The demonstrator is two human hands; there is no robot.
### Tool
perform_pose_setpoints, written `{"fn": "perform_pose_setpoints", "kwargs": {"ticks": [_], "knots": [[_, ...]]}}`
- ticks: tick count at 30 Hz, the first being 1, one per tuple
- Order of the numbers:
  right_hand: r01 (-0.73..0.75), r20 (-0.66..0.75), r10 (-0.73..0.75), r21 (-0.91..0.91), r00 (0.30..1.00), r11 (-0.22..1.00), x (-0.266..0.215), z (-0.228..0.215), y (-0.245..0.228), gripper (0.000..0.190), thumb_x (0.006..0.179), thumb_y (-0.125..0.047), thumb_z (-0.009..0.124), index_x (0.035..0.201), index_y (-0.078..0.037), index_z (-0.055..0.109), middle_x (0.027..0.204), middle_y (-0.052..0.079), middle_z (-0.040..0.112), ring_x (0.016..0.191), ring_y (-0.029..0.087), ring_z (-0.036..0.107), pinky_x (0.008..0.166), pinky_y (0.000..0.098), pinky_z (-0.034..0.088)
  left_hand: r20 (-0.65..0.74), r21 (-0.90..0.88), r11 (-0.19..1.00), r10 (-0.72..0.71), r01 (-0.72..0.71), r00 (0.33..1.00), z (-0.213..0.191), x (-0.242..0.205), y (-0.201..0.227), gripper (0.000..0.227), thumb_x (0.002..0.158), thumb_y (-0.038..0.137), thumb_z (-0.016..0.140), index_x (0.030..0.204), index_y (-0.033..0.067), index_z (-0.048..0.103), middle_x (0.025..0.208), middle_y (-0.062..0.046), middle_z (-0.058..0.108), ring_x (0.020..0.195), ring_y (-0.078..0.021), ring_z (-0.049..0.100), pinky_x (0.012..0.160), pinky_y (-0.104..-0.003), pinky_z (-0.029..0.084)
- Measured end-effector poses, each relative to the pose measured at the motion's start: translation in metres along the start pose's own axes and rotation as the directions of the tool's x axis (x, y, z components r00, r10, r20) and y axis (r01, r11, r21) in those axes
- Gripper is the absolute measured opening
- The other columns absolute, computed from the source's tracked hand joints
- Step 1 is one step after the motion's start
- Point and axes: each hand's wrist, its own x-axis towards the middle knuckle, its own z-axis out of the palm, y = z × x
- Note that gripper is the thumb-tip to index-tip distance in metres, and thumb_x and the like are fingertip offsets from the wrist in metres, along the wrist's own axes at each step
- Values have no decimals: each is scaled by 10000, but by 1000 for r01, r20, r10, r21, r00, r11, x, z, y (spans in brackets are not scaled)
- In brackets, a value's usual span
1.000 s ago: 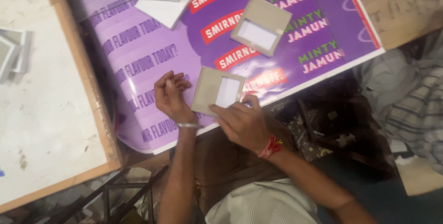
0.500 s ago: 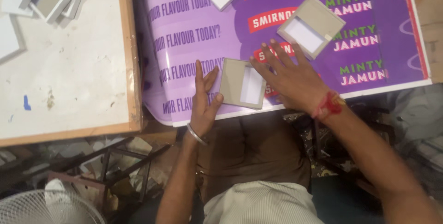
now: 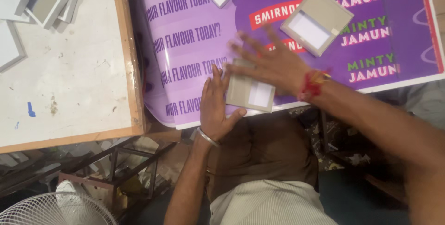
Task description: The person assembles small square photo frames by hand, pressing the frame parts together and placing them on a purple branded backdrop. The person handles multiple frames one at a time, aligning and snapping the pieces into place.
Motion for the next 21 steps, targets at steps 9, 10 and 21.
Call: {"fn": "perform_pose_setpoints", "kwargs": {"ticks": [9,10,21], "knots": [[208,-220,-228,-111,949,972,29,46,-10,650,916,-306,640,1510,-146,428,1612,16,392,1507,165,303,1264,536,133,87,339,941,-51,19,995,1,4,37,1327,779,845,570,1529,-186,204,1576,-404,298,1529,-520,236,1243,-628,146],[204,-237,-220,-91,946,975,26,49,-13,596,950,-298,625,1502,-150,457,1598,14,433,1508,165,319,1284,530,129,100,406,912,-107,57,989,6,2,48,1329,763,854,575,1517,-181,220,1555,-416,301,1518,-526,230,1229,-635,144],[109,-235,-122,-68,964,992,19,41,-18,601,871,-294,638,1454,-230,507,1513,-34,514,1465,209,379,1248,520,110,88,390,917,-132,88,987,-4,-12,82,1198,859,749,589,1503,-200,242,1513,-437,357,1492,-570,242,1226,-635,163]]}}
